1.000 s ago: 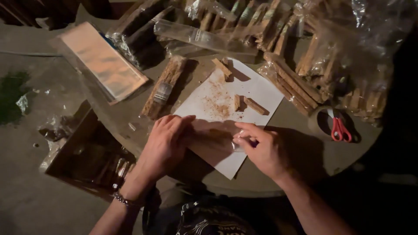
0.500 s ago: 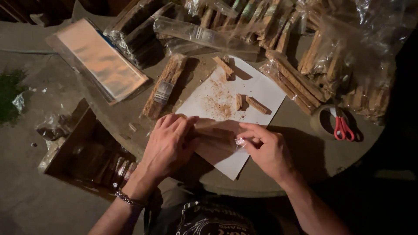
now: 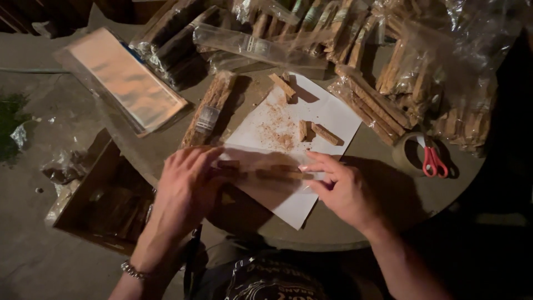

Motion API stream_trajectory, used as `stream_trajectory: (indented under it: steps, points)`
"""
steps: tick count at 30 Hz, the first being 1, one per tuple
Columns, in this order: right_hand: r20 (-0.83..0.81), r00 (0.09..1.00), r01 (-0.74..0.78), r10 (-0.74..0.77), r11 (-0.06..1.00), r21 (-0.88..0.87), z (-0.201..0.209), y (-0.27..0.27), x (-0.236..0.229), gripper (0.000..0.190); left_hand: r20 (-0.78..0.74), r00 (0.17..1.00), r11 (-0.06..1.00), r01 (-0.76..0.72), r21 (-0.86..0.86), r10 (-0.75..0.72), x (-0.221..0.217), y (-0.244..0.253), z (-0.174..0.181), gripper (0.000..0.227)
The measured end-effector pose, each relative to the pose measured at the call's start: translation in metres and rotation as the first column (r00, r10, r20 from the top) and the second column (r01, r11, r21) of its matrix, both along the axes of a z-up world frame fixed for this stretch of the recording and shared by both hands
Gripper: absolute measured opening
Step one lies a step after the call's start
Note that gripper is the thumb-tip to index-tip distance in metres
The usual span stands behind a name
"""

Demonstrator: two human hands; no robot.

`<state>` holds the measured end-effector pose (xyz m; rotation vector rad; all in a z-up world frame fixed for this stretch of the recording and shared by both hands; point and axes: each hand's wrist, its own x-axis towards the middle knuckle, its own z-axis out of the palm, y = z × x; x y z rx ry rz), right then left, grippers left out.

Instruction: Packaging small wooden sticks into plastic bags and sealing them with tape.

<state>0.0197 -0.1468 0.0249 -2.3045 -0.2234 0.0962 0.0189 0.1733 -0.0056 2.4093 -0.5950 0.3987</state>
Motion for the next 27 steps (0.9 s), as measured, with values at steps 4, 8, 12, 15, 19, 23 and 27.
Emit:
stream_trajectory:
  steps: [4,8,12,15,19,23,27]
  points:
    - [-0.163,0.987,0.034,-0.01,0.989,0.146,0.012,0.005,0.002,0.056,0.018,0.995,0.996,-0.093,0.001,0.093,-0.012,0.011,0.014,0.034]
    - [-0.268,0.963,0.035,0.016,0.982,0.185,0.023,0.009,0.005,0.061,0.039,0.995,0.992,-0.085,-0.097,0.089,-0.014,0.011,0.008,0.012]
    - [-0.292,0.955,0.013,0.045,0.981,0.195,0.021,0.014,0.008,0.064,0.056,0.997,0.992,-0.055,-0.114,0.061,-0.01,0.01,0.009,0.01]
    - [-0.303,0.949,-0.037,0.084,0.987,0.157,0.026,0.021,0.01,0.061,0.062,0.996,0.987,-0.049,-0.151,0.059,-0.009,0.01,0.01,0.011]
    - [-0.326,0.93,-0.141,0.169,0.984,0.11,0.033,0.026,0.011,0.066,0.022,1.0,0.992,-0.007,-0.129,0.01,-0.008,0.011,0.021,0.012]
    - [-0.31,0.925,-0.22,0.218,0.975,0.028,0.042,0.029,0.012,0.065,-0.009,0.999,0.991,0.039,-0.127,-0.041,-0.007,0.011,0.036,0.015]
    - [-0.308,0.927,-0.228,0.214,0.974,-0.009,0.044,0.027,0.012,0.064,-0.014,0.998,0.994,0.052,-0.1,-0.053,-0.003,0.011,0.043,0.015]
